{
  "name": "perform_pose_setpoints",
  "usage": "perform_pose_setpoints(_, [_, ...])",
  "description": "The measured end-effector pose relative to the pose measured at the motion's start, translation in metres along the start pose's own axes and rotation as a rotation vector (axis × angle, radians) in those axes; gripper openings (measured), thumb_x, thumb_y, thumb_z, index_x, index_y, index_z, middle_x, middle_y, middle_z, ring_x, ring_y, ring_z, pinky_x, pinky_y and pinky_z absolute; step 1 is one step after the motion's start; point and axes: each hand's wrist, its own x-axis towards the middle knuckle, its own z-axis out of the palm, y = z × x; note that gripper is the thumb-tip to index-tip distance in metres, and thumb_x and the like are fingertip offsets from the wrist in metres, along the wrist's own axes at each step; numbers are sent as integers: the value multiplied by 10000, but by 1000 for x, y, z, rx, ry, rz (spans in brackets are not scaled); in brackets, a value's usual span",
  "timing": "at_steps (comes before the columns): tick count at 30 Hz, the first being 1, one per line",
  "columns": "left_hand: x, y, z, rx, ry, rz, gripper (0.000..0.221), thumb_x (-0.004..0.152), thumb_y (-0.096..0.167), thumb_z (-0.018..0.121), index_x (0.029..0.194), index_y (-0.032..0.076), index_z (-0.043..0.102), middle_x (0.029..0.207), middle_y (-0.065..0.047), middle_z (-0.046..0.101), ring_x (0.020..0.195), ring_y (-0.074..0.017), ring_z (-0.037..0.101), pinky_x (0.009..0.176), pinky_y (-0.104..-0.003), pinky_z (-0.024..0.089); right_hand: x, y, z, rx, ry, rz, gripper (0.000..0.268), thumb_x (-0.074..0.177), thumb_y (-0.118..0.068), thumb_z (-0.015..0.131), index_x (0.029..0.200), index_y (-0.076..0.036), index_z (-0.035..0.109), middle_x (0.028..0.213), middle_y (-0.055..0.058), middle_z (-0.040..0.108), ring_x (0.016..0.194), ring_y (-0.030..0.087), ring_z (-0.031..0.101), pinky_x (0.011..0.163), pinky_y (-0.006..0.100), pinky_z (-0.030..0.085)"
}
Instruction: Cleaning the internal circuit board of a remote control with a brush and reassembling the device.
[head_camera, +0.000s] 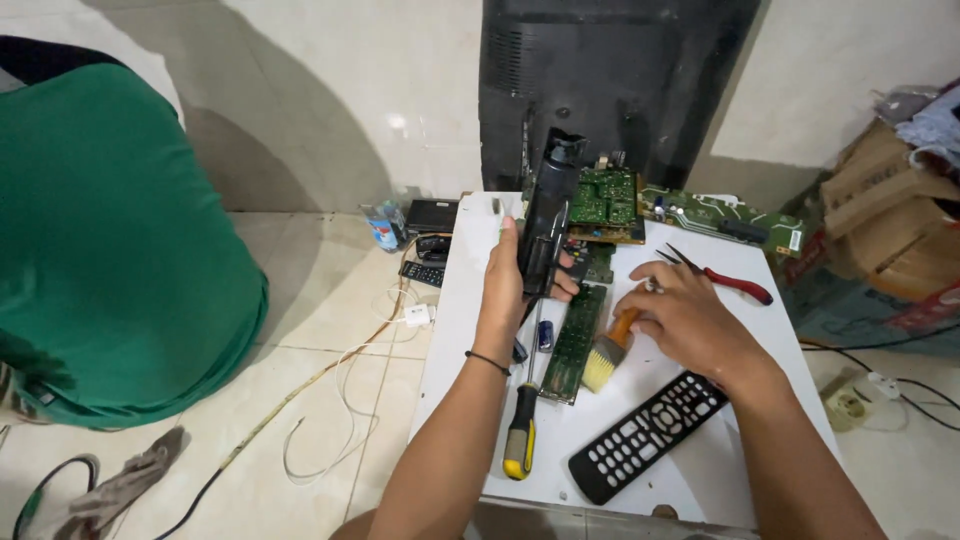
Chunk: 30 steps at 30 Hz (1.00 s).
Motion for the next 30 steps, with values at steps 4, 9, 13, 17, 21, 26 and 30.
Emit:
perform_pose_setpoints(4, [0,0,-1,-15,-8,-4,777,1111,508,185,929,-101,631,813,-292,694,548,-379,706,425,-435,632,-3,6,-6,86,84,-25,293,927,-102,658,1163,-247,752,1475,14,526,1462,356,444,1156,529,386])
perform_pose_setpoints(9, [-1,3,0,-46,2,6,751,1113,491,230,908,-104,639,795,-316,689,516,-405,693,398,-446,616,4,25,6,311,550,-254,140,1016,-211,612,1140,-156,647,1129,91,703,1321,392,590,1109,553,452])
perform_pose_setpoints(13, [5,-3,-2,-63,-16,18,722,1114,487,263,927,-116,613,785,-336,673,499,-426,678,371,-467,605,1,7,8,465,689,-213,223,1039,-208,634,1243,-171,714,1001,23,654,969,254,719,889,359,582])
perform_pose_setpoints(17, [2,2,0,-23,-25,32,746,1114,484,235,915,-114,635,780,-325,681,483,-395,679,362,-443,592,1,-6,9,625,894,-195,278,932,-71,793,1203,-133,790,1007,84,690,828,222,693,752,324,569])
perform_pose_setpoints(21, [-16,13,12,112,-6,61,690,1071,515,226,949,-27,636,745,-137,690,483,-206,631,430,-300,488,-21,-33,-24,1098,853,87,397,943,78,675,1335,59,618,1120,150,692,906,162,662,802,228,535])
perform_pose_setpoints(26, [-14,4,9,110,-182,49,696,1057,579,218,1126,-15,573,756,-92,688,496,-177,656,419,-266,525,-16,-22,-11,1198,945,-132,177,1097,21,503,1267,54,542,1298,203,594,1179,269,650,1035,317,568])
perform_pose_setpoints(30, [-11,-3,9,167,-258,-10,854,1001,660,225,1393,-53,486,776,-72,684,534,-174,683,426,-246,549,-10,-13,8,574,1001,-378,147,979,101,619,1125,115,604,1211,311,704,1257,409,677,958,358,598])
